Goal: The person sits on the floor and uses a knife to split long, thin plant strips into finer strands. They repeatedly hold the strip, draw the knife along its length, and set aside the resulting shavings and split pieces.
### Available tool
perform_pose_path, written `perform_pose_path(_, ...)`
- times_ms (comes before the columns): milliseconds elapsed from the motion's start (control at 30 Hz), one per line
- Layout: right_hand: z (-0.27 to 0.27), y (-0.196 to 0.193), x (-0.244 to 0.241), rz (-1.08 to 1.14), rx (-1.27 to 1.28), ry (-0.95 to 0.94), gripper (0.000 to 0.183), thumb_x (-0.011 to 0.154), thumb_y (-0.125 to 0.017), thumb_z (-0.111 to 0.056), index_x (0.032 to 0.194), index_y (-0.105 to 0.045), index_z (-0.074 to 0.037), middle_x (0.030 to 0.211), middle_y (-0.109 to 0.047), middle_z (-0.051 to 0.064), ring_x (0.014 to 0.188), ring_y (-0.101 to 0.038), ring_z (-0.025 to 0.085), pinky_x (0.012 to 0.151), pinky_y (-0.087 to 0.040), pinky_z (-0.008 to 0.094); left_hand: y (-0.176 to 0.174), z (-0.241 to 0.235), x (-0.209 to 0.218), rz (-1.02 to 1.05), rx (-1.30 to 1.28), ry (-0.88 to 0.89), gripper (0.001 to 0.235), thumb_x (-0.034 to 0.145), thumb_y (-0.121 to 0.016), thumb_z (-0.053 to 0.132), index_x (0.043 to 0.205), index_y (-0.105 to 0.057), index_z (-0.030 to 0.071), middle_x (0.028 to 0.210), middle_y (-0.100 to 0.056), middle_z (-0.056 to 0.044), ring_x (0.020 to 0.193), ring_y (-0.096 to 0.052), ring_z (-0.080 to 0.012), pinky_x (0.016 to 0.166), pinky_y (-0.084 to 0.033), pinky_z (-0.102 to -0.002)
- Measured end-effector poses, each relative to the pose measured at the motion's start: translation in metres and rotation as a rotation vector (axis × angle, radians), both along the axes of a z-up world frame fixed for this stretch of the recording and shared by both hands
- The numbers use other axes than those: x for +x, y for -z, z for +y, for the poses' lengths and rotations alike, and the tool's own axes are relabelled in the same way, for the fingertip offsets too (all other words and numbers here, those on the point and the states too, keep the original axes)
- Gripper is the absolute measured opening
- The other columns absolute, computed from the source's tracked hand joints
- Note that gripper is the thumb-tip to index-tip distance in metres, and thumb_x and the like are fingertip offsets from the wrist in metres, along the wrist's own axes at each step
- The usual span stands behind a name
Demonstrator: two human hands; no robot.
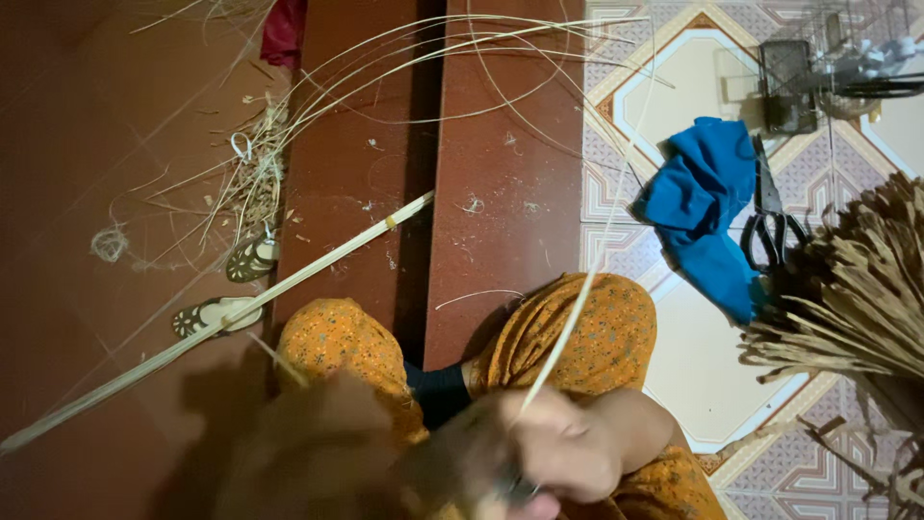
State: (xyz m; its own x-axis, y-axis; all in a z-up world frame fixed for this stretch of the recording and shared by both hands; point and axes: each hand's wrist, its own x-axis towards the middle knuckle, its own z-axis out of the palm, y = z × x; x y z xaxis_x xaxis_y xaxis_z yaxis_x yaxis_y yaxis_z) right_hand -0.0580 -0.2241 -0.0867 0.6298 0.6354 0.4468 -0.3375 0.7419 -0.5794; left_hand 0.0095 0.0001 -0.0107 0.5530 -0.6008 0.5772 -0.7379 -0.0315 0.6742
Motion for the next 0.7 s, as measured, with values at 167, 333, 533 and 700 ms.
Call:
perform_pose_path(167, -0.028, 0.008, -0.026, 0.260, 0.006, 0.333, 0.054, 0.112, -0.051, -0.042, 0.116, -0.061, 0.011, 0.065, -0.055, 0.011, 0.044, -0.047, 0.014, 0.038, -0.033, 0.030, 0.028, 0.000, 0.023, 0.033, 0.015, -0.108, 0.005, 0.097, -0.068, 0.008, 0.102, -0.066, 0.007, 0.091, -0.066, -0.003, 0.078, -0.062, -0.0136, 0.068, -0.049, -0.027)
perform_pose_path(333, -0.037, 0.027, -0.019, 0.429, -0.126, 0.675, 0.058, 0.106, -0.054, -0.044, 0.125, -0.057, 0.011, 0.061, -0.054, 0.013, 0.041, -0.042, 0.013, 0.036, -0.029, 0.028, 0.062, -0.015, 0.033, 0.125, -0.064, -0.032, 0.004, 0.098, -0.066, 0.005, 0.101, -0.068, 0.007, 0.090, -0.067, -0.003, 0.079, -0.057, -0.0129, 0.072, -0.044, -0.027)
perform_pose_path(533, -0.041, 0.033, 0.023, 0.451, -0.140, 0.648, 0.058, 0.112, -0.040, -0.048, 0.136, -0.057, 0.002, 0.054, -0.047, 0.007, 0.041, -0.036, 0.014, 0.040, -0.033, 0.030, 0.082, -0.038, 0.043, 0.149, -0.157, 0.109, 0.005, 0.099, -0.071, 0.006, 0.103, -0.070, 0.009, 0.092, -0.068, -0.001, 0.086, -0.059, -0.0128, 0.081, -0.044, -0.031)
perform_pose_path(700, -0.038, 0.042, 0.059, 0.595, -0.296, 0.726, 0.054, 0.110, -0.041, -0.049, 0.132, -0.054, -0.001, 0.055, -0.044, 0.006, 0.038, -0.032, 0.011, 0.036, -0.029, 0.027, 0.078, -0.047, 0.049, 0.175, -0.133, 0.156, 0.007, 0.099, -0.073, 0.009, 0.105, -0.069, 0.009, 0.094, -0.065, -0.002, 0.089, -0.059, -0.0156, 0.085, -0.044, -0.032)
